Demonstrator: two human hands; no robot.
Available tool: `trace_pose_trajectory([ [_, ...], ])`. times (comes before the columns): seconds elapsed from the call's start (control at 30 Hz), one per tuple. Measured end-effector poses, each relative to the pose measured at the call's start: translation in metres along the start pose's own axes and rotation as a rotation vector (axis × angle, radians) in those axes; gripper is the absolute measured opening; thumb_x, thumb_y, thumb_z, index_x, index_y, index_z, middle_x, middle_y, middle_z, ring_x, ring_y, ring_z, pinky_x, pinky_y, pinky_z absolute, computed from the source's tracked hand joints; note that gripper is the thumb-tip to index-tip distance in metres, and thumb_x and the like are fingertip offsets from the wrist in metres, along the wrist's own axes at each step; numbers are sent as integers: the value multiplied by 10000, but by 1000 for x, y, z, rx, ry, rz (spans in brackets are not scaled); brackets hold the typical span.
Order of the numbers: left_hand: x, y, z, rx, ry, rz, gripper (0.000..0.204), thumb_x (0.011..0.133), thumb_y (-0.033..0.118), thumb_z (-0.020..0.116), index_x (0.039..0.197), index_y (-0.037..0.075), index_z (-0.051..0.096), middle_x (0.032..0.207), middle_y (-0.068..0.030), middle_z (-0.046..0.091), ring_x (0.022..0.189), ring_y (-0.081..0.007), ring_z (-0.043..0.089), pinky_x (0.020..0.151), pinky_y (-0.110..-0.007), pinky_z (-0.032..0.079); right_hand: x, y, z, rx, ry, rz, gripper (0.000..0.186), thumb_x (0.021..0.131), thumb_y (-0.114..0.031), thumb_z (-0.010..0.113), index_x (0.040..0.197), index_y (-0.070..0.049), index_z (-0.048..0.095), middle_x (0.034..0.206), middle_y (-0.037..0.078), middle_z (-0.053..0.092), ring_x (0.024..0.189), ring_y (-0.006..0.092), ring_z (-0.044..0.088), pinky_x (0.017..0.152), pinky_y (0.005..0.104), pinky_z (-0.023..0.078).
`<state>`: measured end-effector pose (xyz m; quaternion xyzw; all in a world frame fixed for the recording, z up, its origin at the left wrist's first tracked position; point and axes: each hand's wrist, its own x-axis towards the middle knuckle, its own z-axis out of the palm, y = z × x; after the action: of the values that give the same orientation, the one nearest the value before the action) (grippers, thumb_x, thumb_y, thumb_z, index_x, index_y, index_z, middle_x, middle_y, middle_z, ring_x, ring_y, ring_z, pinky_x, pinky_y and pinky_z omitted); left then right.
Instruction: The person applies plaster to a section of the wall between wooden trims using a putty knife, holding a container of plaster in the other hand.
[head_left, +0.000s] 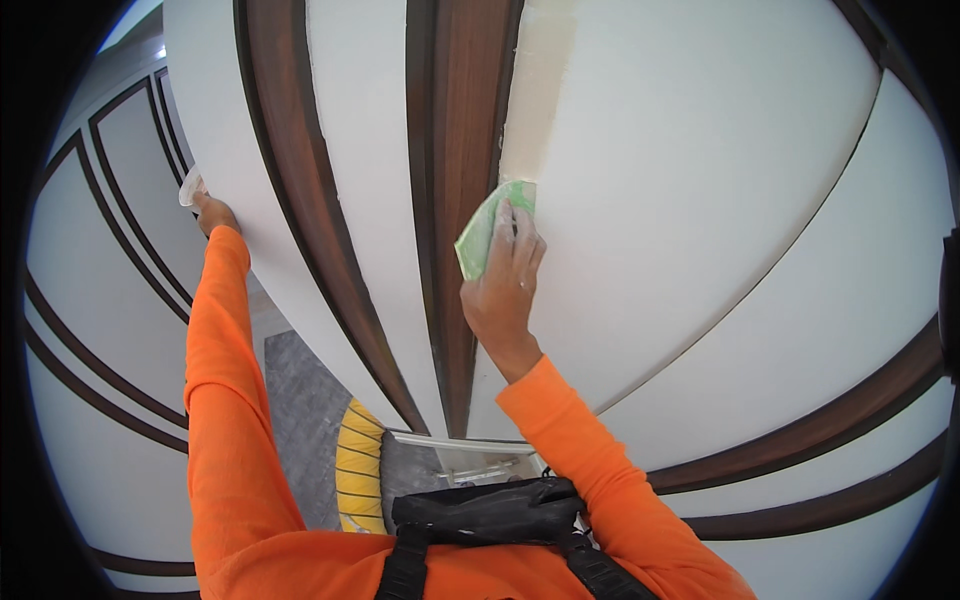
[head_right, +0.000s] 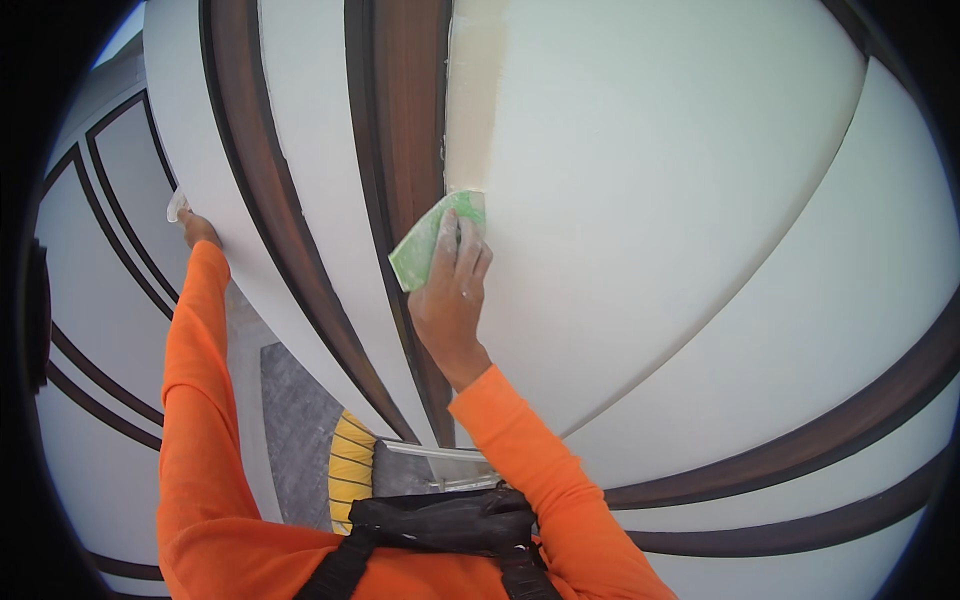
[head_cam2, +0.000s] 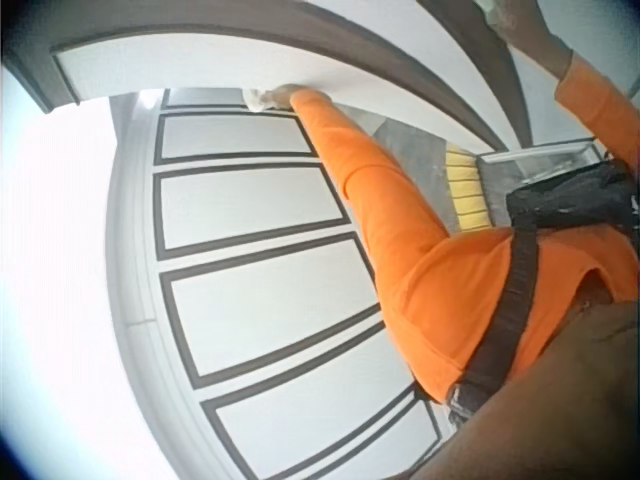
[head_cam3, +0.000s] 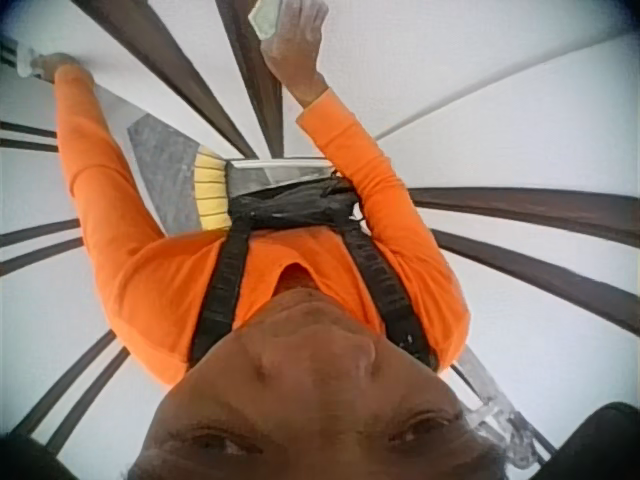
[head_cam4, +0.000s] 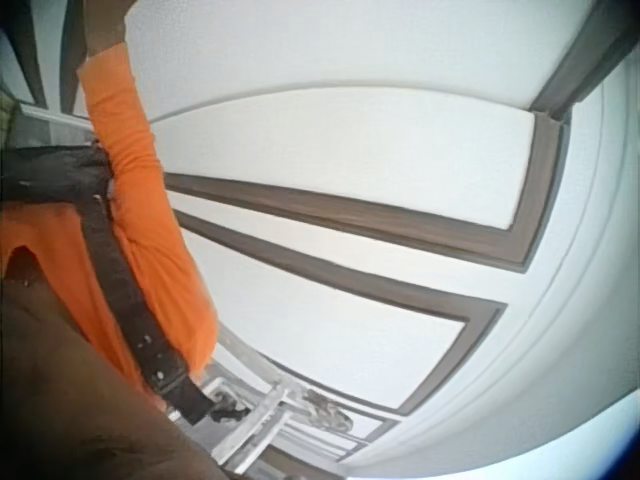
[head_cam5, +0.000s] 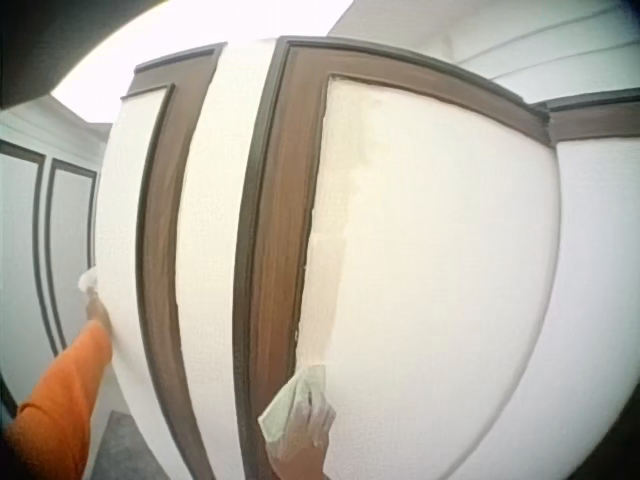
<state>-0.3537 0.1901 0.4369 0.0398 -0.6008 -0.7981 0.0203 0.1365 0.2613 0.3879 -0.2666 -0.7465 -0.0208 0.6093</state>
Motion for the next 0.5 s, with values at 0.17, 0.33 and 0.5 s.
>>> trace_pose_trajectory([
  [0.17, 30, -10, -7, 35, 71, 9, 879, 987, 640, 362, 1349, -132, 573, 1356, -265, 636, 1224, -396, 638, 1075, -424, 478, 11, -21, 17, 226, 54, 77, 536, 889, 52, 575, 1419, 70, 494, 1363, 282, 504, 1172, 460, 516, 1036, 527, 445],
  [0.33, 17, -9, 8, 34, 57, -6, 892, 979, 663, 378, 1332, -130, 587, 1344, -269, 641, 1227, -399, 637, 1076, -430, 478, 16, 18, -31, 793, -237, 435, 327, 1045, -128, 563, 1335, 23, 577, 1130, 148, 688, 975, 169, 639, 883, 339, 505],
  [0.5, 40, -16, -1, -4, 93, -5, 871, 973, 647, 410, 1324, -130, 591, 1332, -271, 647, 1217, -403, 643, 1069, -432, 486, 37, 21, -79, 544, -338, 348, 333, 1002, -123, 628, 1309, 4, 612, 1187, 132, 673, 1002, 199, 630, 907, 357, 510],
])
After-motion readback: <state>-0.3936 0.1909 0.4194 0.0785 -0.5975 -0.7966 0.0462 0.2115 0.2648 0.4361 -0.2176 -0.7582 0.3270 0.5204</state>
